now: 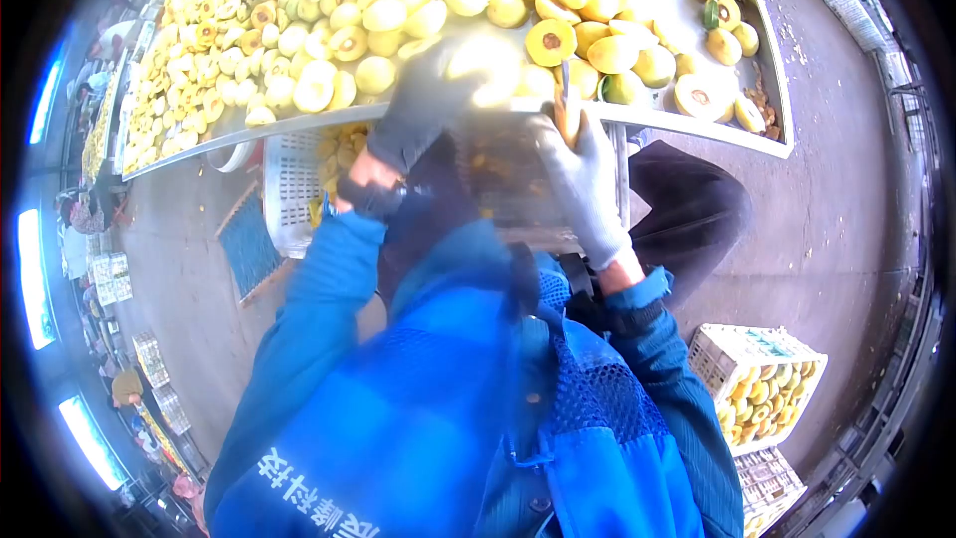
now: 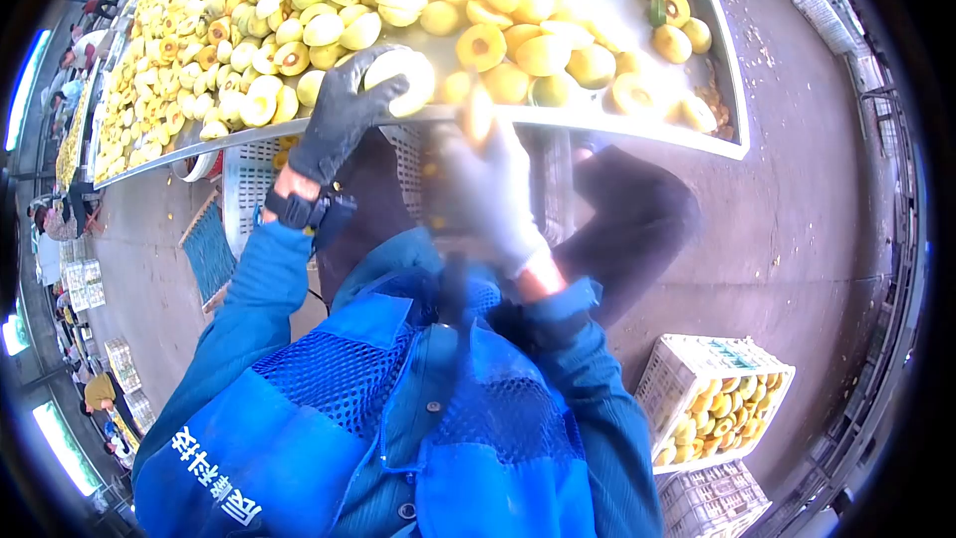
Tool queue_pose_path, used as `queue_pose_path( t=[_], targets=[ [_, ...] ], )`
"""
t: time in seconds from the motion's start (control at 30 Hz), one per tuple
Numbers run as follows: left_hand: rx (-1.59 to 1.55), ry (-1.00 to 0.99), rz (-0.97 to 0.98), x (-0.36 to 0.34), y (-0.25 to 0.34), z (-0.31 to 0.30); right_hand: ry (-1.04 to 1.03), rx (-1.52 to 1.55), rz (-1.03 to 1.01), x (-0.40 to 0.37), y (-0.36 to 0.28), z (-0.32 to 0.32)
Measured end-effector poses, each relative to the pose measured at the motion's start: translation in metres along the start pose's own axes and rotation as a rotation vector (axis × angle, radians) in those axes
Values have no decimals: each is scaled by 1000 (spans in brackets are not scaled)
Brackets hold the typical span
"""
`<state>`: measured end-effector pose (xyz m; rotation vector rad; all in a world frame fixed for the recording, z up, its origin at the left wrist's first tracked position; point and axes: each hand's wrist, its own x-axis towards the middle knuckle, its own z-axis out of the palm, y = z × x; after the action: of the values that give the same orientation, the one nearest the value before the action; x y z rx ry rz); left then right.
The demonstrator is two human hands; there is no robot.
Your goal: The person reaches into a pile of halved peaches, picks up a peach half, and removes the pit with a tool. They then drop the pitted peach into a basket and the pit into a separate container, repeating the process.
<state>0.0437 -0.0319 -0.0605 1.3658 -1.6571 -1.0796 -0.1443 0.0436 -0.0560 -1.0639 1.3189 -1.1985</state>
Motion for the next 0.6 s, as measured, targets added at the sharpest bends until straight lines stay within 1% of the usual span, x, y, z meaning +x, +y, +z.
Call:
queue_pose_path(
  t=[0.03,0.07,0.1,0.13,0.23,0.27,0.3,0.33,0.37,0.43,0.47,0.53,0.57,0.6],
  targets=[
    [-35,-27,-3,-12,16,7,45,54,-48,3,-6,4],
    [-68,-55,-5,-20,25,11,28,4,-101,5,-9,3],
    [-29,-18,86,-30,10,11,10,-46,-153,6,-10,3],
    [11,19,174,-45,-21,9,-10,-94,-201,4,-11,3],
    [375,123,536,-56,-37,10,-85,-443,-313,-5,-27,-10],
    [400,158,681,-60,-37,13,-32,-503,-374,-10,-30,-12],
    [406,183,730,-60,-37,15,-74,-636,-330,-16,-36,-13],
    [340,184,675,-62,-36,17,-117,-766,-281,-23,-45,-13],
    [268,188,617,-62,-19,20,-111,-619,-248,-24,-25,-11],
    [29,186,418,-63,24,32,-91,-319,-193,-25,14,-8],
    [-69,186,348,-61,37,36,-29,-362,-336,-25,19,-5],
    [-157,190,284,-56,49,41,-22,-436,-430,-22,32,-3],
    [-181,197,262,-56,52,43,-16,-473,-477,-22,27,-1],
    [-199,203,242,-55,54,44,-18,-590,-506,-25,19,-7]
  ],
)
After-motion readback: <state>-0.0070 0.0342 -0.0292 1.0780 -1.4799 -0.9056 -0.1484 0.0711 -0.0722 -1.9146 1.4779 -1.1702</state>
